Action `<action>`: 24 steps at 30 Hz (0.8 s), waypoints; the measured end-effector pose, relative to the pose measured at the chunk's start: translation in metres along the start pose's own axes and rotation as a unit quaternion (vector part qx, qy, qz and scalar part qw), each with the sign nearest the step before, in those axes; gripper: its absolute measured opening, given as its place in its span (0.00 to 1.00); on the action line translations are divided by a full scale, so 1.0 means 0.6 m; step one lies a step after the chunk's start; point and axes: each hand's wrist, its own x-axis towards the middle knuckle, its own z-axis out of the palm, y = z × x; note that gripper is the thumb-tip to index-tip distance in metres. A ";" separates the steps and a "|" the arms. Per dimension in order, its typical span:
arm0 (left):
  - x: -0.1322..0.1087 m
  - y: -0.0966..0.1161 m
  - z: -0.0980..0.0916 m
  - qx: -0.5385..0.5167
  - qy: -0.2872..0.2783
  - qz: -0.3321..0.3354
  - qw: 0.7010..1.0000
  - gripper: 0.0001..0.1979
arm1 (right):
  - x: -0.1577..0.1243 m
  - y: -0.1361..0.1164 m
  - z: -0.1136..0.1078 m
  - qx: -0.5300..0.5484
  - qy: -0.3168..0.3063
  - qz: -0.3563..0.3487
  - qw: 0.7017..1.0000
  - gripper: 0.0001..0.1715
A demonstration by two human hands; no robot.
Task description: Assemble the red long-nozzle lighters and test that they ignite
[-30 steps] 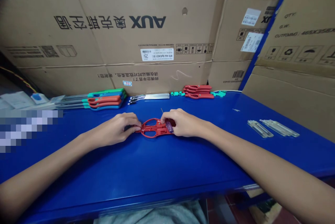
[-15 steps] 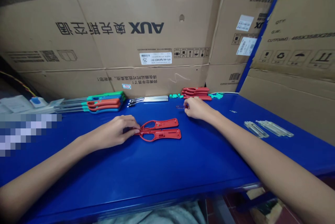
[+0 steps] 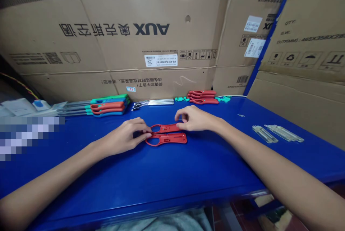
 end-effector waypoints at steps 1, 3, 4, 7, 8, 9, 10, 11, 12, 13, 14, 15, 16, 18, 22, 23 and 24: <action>0.001 0.000 0.002 0.000 0.000 -0.001 1.000 0.10 | -0.001 -0.007 0.002 0.012 -0.008 -0.020 1.000 0.11; 0.001 -0.001 0.004 0.000 0.001 -0.002 1.000 0.10 | -0.003 -0.016 0.007 0.026 -0.021 -0.049 0.998 0.10; 0.001 -0.002 0.005 0.000 0.002 -0.003 1.000 0.10 | -0.004 -0.019 0.011 0.029 -0.025 -0.058 0.998 0.09; 0.001 -0.005 0.005 0.000 0.002 -0.008 1.000 0.10 | -0.002 -0.019 0.022 0.030 -0.024 -0.075 0.996 0.08; 0.002 -0.006 0.005 0.000 0.002 -0.011 1.000 0.10 | -0.001 -0.017 0.025 0.030 -0.022 -0.079 0.996 0.08; 0.002 -0.007 0.005 0.000 0.001 -0.014 1.000 0.10 | -0.001 -0.016 0.027 0.031 -0.019 -0.081 0.996 0.08; 0.002 -0.008 0.005 0.000 0.001 -0.018 1.000 0.10 | 0.000 -0.015 0.029 0.031 -0.017 -0.082 0.996 0.08; 0.002 -0.008 0.005 0.000 0.001 -0.022 1.000 0.10 | 0.001 -0.014 0.031 0.032 -0.014 -0.082 0.996 0.08; 0.002 -0.009 0.004 -0.001 0.000 -0.025 1.000 0.09 | 0.001 -0.014 0.032 0.033 -0.013 -0.081 0.996 0.08; 0.002 -0.009 0.004 -0.001 0.000 -0.029 1.000 0.09 | 0.002 -0.013 0.032 0.035 -0.012 -0.081 0.996 0.08; 0.003 -0.009 0.004 -0.001 0.000 -0.032 0.999 0.10 | 0.001 -0.013 0.032 0.036 -0.012 -0.080 0.996 0.08; 0.003 -0.009 0.004 -0.002 0.000 -0.035 0.999 0.10 | 0.001 -0.013 0.033 0.038 -0.012 -0.079 0.996 0.08; 0.002 -0.009 0.003 -0.003 -0.001 -0.037 0.999 0.10 | 0.001 -0.013 0.033 0.039 -0.013 -0.078 0.996 0.08; 0.002 -0.009 0.003 -0.005 -0.003 -0.038 0.999 0.10 | 0.000 -0.012 0.032 0.040 -0.014 -0.075 0.996 0.08; 0.000 -0.008 0.002 -0.009 0.000 -0.043 0.999 0.09 | 0.000 -0.011 0.032 0.042 -0.018 -0.071 0.996 0.08; 0.000 -0.008 0.001 -0.009 0.003 -0.045 0.999 0.09 | 0.000 -0.011 0.032 0.043 -0.019 -0.071 0.996 0.09; 0.000 -0.007 0.001 -0.009 0.006 -0.046 0.999 0.08 | 0.000 -0.011 0.032 0.044 -0.020 -0.071 0.996 0.09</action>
